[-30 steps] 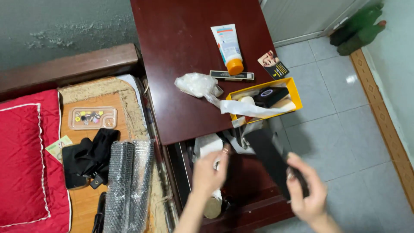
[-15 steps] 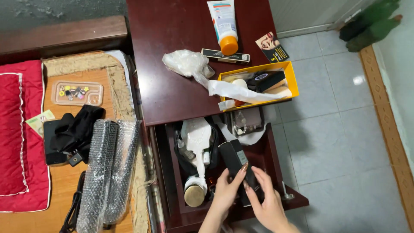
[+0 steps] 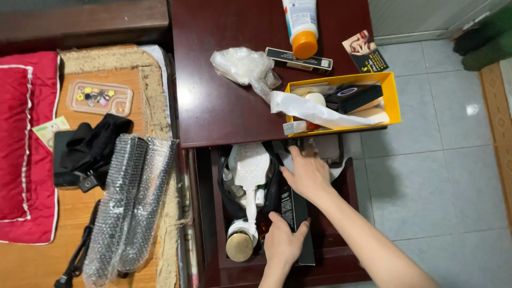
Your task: Unboxing items from a yellow box and organizing them on a nightstand
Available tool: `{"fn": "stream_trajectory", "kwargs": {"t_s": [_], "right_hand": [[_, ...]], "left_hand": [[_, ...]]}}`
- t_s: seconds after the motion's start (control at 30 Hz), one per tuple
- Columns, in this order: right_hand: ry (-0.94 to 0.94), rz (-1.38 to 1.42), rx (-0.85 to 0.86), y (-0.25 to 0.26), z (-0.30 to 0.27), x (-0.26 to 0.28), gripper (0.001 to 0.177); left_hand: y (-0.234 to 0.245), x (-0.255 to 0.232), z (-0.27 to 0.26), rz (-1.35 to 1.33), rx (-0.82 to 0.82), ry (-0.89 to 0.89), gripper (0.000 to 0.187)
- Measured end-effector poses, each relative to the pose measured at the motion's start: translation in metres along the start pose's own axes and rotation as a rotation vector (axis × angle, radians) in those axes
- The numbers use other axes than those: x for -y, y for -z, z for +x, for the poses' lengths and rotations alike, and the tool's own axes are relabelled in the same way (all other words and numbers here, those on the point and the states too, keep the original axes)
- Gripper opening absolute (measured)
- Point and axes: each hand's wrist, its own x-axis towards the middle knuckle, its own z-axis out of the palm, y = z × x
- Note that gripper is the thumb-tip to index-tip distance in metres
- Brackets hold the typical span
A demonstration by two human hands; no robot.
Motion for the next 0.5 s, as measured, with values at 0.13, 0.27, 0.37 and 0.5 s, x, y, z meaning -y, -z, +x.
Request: {"fn": "stream_trajectory", "kwargs": {"t_s": [0.13,0.27,0.37,0.5], "right_hand": [[-0.036,0.013,-0.063,-0.026,0.032,-0.009,0.043],[-0.070,-0.058,-0.134,-0.046,0.045,-0.008,0.044],[-0.054,-0.041,-0.241,-0.064,0.054,-0.020,0.033],[0.022,0.201,-0.296,-0.050,0.041,-0.038,0.026]], "left_hand": [[0.006,-0.008,0.000,0.030,-0.062,0.010,0.067],[0.017,-0.009,-0.006,-0.022,-0.059,0.098,0.072],[0.011,-0.011,-0.003,-0.063,-0.128,0.103,0.068],[-0.003,-0.021,-0.006,-0.230,-0.253,0.038,0.060]]}}
